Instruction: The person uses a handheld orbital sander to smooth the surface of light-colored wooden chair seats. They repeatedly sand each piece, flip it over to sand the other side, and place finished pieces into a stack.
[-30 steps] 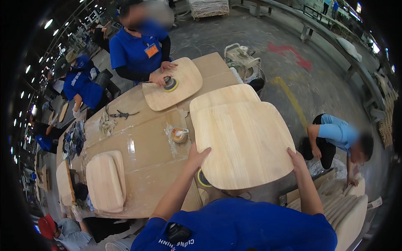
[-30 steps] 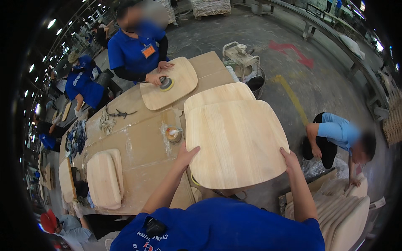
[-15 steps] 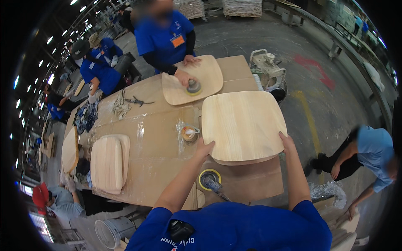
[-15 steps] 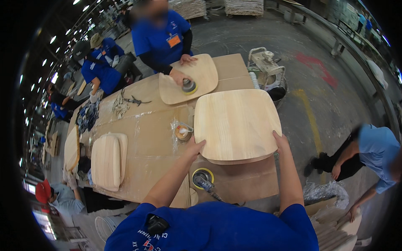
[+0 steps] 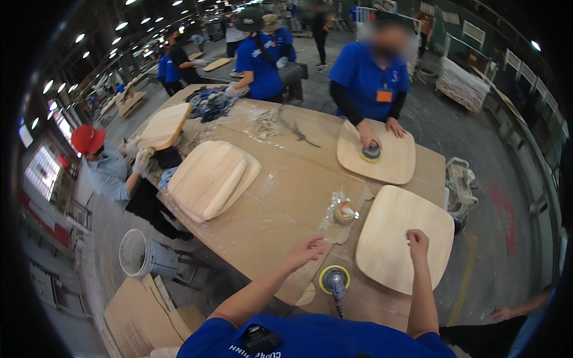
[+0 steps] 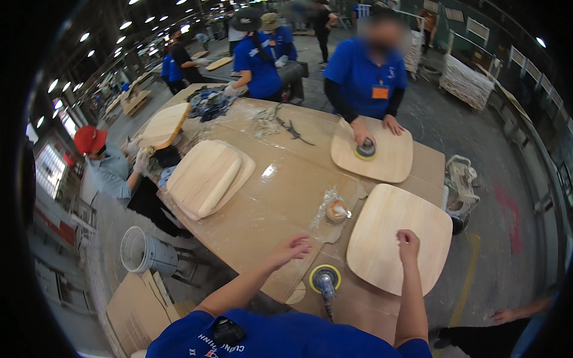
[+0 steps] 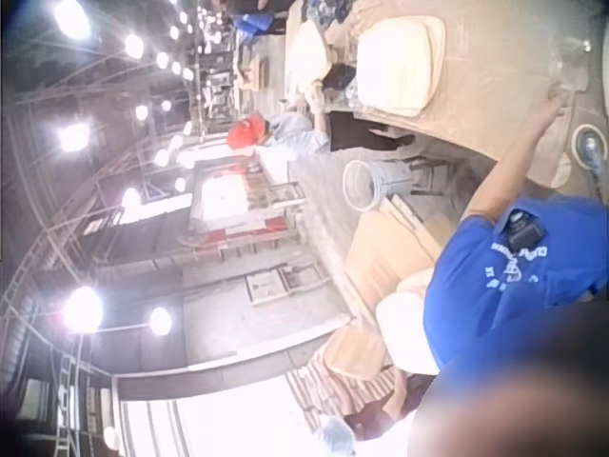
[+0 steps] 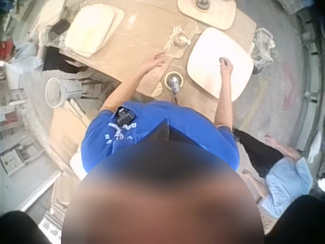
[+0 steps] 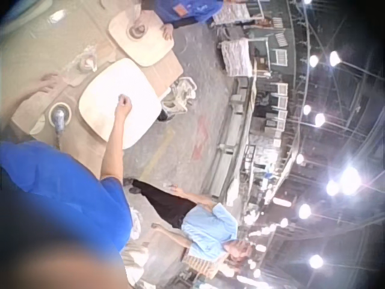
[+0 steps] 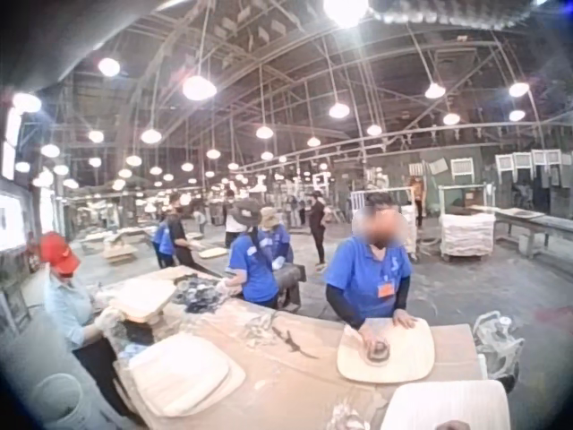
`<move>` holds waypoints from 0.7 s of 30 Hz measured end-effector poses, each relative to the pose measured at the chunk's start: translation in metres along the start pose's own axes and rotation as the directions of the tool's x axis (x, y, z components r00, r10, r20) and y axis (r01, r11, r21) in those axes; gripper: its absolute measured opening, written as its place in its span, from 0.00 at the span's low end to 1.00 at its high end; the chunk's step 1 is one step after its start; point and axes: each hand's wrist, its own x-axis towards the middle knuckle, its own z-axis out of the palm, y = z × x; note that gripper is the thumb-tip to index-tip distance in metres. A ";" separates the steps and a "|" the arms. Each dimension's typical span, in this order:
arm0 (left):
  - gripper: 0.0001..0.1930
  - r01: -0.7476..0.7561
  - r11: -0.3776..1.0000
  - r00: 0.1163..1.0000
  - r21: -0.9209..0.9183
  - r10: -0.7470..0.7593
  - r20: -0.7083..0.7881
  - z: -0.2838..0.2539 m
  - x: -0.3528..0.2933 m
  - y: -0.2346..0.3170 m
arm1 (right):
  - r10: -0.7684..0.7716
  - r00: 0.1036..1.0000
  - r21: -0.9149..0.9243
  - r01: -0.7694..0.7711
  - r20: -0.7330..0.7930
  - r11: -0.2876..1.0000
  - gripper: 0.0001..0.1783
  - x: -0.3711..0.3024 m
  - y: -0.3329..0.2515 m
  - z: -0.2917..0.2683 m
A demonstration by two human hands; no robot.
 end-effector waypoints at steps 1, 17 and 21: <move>0.30 -0.033 0.999 0.996 0.014 0.034 -0.077 -0.027 -0.023 -0.005 | -0.004 0.990 0.149 -0.018 0.143 0.989 0.05 -0.004 -0.024 0.034; 0.24 0.594 0.758 -0.629 -0.270 0.228 -0.743 -0.105 -0.767 -0.271 | -0.162 -0.344 0.285 0.345 0.925 0.894 0.13 -0.416 -0.221 0.413; 0.28 0.337 0.558 -0.889 -0.758 -0.077 -0.452 0.011 -0.853 -0.344 | 0.087 -0.587 0.201 0.407 0.805 0.891 0.23 -0.511 -0.228 0.434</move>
